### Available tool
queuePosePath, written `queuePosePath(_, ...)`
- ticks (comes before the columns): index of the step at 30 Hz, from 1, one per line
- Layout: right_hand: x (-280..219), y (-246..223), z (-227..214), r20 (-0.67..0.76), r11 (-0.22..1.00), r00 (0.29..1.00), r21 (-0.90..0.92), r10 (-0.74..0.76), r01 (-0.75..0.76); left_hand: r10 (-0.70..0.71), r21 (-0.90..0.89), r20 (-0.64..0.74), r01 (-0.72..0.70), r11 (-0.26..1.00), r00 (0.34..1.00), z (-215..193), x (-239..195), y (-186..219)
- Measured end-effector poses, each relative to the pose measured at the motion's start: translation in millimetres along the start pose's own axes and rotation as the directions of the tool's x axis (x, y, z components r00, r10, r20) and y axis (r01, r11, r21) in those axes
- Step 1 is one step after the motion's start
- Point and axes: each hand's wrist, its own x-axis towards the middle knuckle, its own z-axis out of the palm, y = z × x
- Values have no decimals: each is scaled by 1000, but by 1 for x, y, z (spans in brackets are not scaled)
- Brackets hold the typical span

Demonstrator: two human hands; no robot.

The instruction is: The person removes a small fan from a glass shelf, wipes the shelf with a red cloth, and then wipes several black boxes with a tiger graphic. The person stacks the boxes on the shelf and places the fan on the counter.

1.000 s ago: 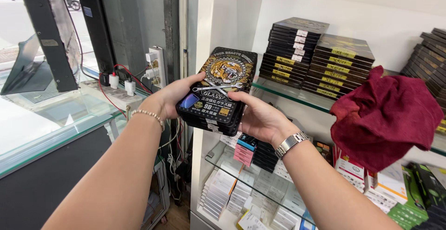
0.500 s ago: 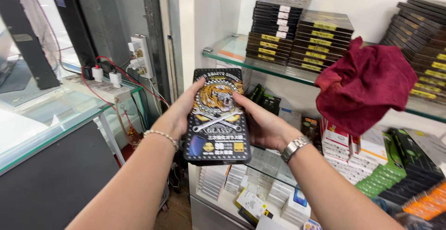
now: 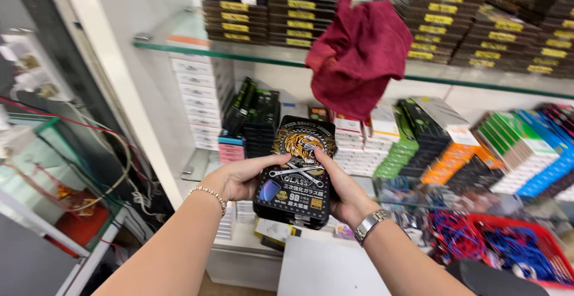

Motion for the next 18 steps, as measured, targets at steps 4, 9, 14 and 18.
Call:
queuePosePath(4, 1, 2, -41, -53, 998, 998, 61, 18, -14, -58, -1, 160, 59, 998, 985, -1, 50, -5)
queuePosePath(9, 8, 12, -96, -196, 968, 980, 250, 39, 12, -177, 166, 219, 142, 976, 960, 9, 108, -19)
queuePosePath(14, 27, 43, -141, -440, 885, 897, 431, 36, 176, -337, -201, -130, 308, 930, 932, 3, 135, -53)
queuePosePath(18, 54, 54, -159, -556, 821, 816, 533, 157, 205, -250, -221, -75, 228, 948, 965, 3, 169, -89)
